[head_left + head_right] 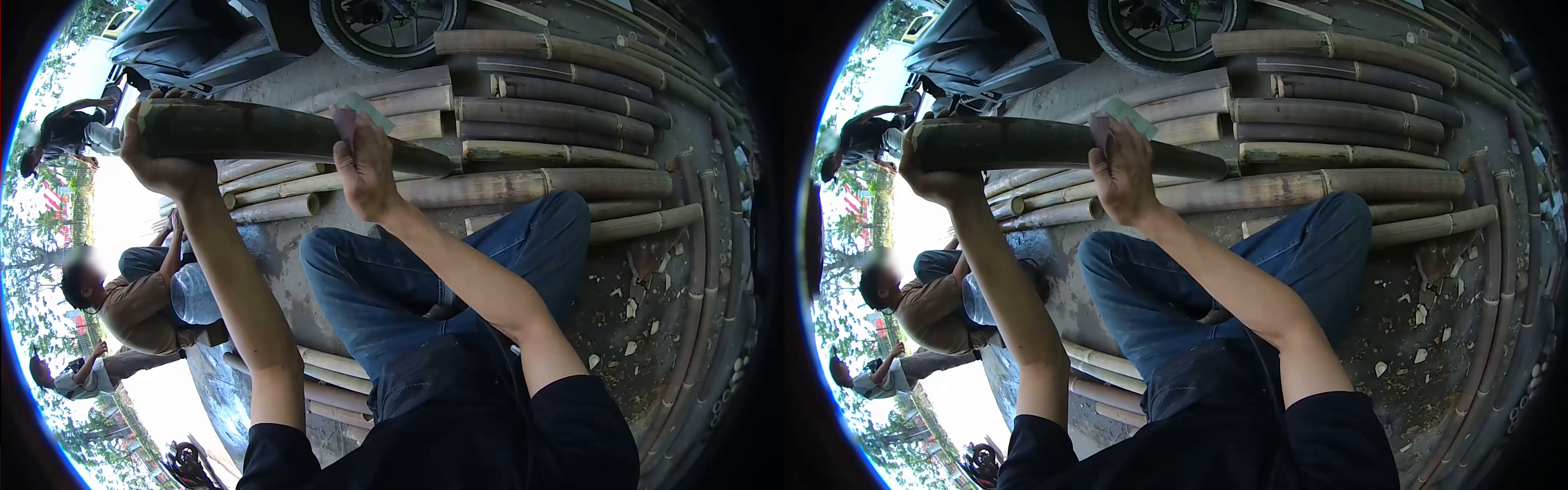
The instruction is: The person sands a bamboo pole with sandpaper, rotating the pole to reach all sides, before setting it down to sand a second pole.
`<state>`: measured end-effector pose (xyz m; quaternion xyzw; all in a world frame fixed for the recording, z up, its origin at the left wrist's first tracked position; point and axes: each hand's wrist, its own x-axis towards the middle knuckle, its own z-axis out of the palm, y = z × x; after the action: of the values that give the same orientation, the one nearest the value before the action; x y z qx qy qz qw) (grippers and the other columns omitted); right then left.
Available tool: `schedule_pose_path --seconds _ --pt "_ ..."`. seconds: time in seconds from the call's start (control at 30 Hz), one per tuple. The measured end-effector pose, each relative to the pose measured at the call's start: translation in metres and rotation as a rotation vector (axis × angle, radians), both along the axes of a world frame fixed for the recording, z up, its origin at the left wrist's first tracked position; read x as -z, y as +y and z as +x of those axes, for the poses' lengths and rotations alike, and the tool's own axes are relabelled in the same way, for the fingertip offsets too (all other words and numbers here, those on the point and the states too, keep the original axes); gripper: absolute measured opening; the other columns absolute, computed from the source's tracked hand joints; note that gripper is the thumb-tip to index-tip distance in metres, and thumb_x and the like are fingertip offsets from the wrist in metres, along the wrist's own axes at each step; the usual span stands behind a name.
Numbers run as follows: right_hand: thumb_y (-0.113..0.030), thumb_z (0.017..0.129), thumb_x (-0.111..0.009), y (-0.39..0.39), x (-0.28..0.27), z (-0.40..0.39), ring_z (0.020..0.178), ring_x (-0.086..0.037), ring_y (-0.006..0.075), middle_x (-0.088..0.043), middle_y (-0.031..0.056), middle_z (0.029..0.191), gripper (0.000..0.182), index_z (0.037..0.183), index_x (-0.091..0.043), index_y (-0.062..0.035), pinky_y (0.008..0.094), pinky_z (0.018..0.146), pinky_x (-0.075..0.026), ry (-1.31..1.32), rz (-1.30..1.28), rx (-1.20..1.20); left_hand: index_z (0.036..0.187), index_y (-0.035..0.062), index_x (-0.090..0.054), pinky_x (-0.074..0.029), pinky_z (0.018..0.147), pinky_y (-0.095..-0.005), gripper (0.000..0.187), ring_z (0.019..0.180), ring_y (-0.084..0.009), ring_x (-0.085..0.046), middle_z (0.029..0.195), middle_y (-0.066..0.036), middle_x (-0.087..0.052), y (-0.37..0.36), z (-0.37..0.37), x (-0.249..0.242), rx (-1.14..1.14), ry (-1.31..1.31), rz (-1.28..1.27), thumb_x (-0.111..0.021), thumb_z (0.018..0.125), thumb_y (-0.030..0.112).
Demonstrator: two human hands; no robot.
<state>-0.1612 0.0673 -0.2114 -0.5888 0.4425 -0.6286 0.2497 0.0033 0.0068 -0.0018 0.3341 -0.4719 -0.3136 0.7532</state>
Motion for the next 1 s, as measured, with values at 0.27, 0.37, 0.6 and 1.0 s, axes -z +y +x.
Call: schedule_pose_path --seconds 0.27,0.37,0.6,1.0 --pt "-0.046 0.108 -0.042 -0.005 -0.182 0.060 0.144 -0.036 0.0502 -0.037 0.0250 0.159 0.060 0.161 -0.035 -0.0177 0.0612 0.120 -0.024 0.017 -0.344 -0.107 0.128 -0.0016 -0.059 -0.057 0.092 -0.0478 0.050 0.102 -0.0351 -0.069 0.115 -0.021 -0.067 -0.006 0.022 0.015 -0.312 -0.241 -0.142 -0.045 0.103 0.040" --pt "-0.045 0.107 -0.043 -0.009 -0.166 0.053 0.143 -0.038 0.0496 -0.036 0.0236 0.159 0.060 0.162 -0.034 -0.0204 0.0600 0.120 -0.027 0.101 -0.383 -0.101 0.128 0.0003 -0.061 -0.056 0.093 -0.0494 0.052 0.102 -0.0349 -0.068 0.117 -0.019 -0.067 -0.004 0.031 0.000 -0.254 -0.579 -0.140 -0.045 0.102 0.042" --pt "-0.035 0.105 -0.051 0.020 -0.038 -0.003 0.145 -0.034 0.0484 -0.038 0.0231 0.158 0.060 0.161 -0.035 -0.0176 0.0579 0.119 -0.029 0.232 -0.065 -0.057 0.125 0.0054 -0.063 -0.056 0.093 -0.0487 0.052 0.102 -0.0352 -0.068 0.115 -0.018 -0.068 0.004 -0.002 0.001 -0.050 -0.022 -0.027 -0.045 0.100 0.048" --pt "-0.027 0.113 -0.035 -0.003 0.198 -0.105 0.140 -0.049 0.0341 -0.054 0.0232 0.146 0.048 0.149 -0.045 0.0019 0.0383 0.116 -0.036 0.060 0.561 -0.110 0.118 0.0007 -0.065 -0.057 0.089 -0.0450 0.055 0.097 -0.0318 -0.070 0.104 -0.019 -0.071 -0.004 -0.001 0.005 -0.023 -0.040 -0.074 -0.044 0.100 0.049"
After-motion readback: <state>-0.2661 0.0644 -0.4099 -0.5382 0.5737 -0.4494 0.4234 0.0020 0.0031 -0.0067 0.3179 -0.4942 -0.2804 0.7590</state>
